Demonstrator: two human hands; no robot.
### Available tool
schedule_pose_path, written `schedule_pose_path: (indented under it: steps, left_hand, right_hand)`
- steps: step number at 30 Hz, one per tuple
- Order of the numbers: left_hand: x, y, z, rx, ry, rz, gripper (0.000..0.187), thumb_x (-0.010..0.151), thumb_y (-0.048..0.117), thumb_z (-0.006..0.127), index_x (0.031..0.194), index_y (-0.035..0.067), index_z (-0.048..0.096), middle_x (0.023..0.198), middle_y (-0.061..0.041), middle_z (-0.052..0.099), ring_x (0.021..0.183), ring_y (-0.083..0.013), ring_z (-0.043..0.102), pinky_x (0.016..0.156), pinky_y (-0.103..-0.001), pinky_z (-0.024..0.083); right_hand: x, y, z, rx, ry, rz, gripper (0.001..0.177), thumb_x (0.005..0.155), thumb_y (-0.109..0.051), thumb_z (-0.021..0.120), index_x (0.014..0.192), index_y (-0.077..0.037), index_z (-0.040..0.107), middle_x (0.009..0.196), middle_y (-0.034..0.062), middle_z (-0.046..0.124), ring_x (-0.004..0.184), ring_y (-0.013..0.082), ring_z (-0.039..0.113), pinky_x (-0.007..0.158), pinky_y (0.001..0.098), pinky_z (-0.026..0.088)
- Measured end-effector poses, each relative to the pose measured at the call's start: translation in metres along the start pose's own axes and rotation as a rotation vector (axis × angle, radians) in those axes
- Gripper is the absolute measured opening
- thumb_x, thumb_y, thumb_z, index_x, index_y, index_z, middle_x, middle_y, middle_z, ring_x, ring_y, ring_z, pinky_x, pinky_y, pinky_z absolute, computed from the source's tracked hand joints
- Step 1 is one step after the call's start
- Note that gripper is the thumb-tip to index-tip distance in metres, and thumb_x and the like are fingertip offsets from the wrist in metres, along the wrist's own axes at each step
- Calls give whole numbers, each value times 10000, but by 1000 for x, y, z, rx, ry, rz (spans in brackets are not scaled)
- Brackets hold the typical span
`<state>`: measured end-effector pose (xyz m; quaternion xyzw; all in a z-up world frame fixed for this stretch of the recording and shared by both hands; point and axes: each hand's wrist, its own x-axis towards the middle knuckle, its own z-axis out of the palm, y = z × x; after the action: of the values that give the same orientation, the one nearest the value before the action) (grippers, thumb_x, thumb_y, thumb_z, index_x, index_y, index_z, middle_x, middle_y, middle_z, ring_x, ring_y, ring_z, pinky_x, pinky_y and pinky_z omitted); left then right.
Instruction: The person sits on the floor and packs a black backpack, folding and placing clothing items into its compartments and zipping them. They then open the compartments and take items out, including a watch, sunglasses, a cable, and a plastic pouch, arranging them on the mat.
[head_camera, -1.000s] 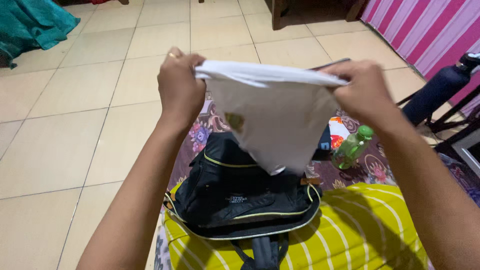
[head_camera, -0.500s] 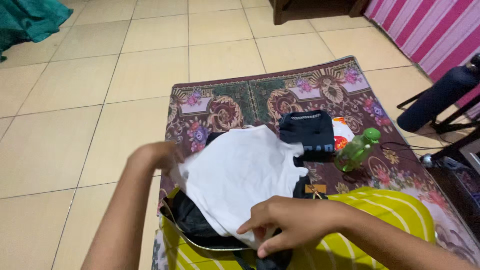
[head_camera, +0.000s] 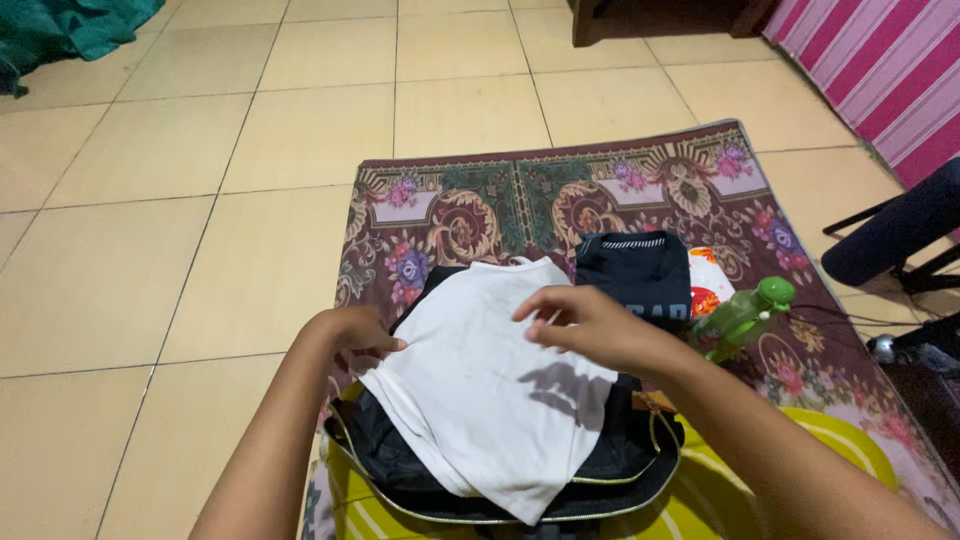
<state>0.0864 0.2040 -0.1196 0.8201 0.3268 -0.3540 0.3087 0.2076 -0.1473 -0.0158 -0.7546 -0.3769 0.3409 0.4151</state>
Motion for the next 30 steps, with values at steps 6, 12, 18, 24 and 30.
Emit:
schedule_pose_path:
  steps: [6, 12, 18, 24, 30]
  left_hand:
    - [-22, 9, -5, -441, 59, 347, 292, 849, 2, 705, 1104, 7, 563, 851, -160, 670, 663, -239, 686, 584, -384, 605]
    - [-33, 26, -18, -395, 87, 234, 250, 882, 67, 579, 1128, 87, 535, 852, -180, 723, 667, -274, 694, 610, -447, 589]
    - [0, -3, -1, -106, -184, -74, 173, 878, 235, 645, 936, 75, 676, 848, -97, 651, 783, -258, 633, 746, -446, 559]
    - [12, -31, -3, -274, -241, 154, 132, 891, 184, 655, 1010, 149, 700, 849, -7, 682, 772, -127, 634, 764, -364, 556]
    - [0, -4, -12, -498, -76, 274, 96, 927, 92, 633, 1013, 106, 593, 848, -64, 624, 655, -159, 573, 603, -337, 528]
  right_hand:
    - [36, -26, 75, 27, -141, -46, 694, 849, -349, 817, 1392, -63, 491, 1030, 111, 642, 856, 222, 731, 733, 361, 615]
    - [90, -23, 148, -139, -148, -119, 1113, 618, -632, 867, 1401, 18, 417, 1158, 205, 639, 1097, 340, 663, 935, 381, 529]
    - [127, 10, 189, -175, -142, -58, 1068, 543, -676, 880, 1267, 29, 533, 1199, 238, 663, 1125, 339, 662, 968, 363, 513]
    - [132, 22, 184, -29, -60, 172, 1148, 479, -656, 864, 1301, 26, 444, 1160, 242, 657, 1077, 320, 700, 880, 394, 580]
    - [132, 28, 191, 41, 68, 0, 1210, 558, -569, 973, 1341, 91, 330, 1218, 250, 590, 1136, 296, 641, 923, 353, 561]
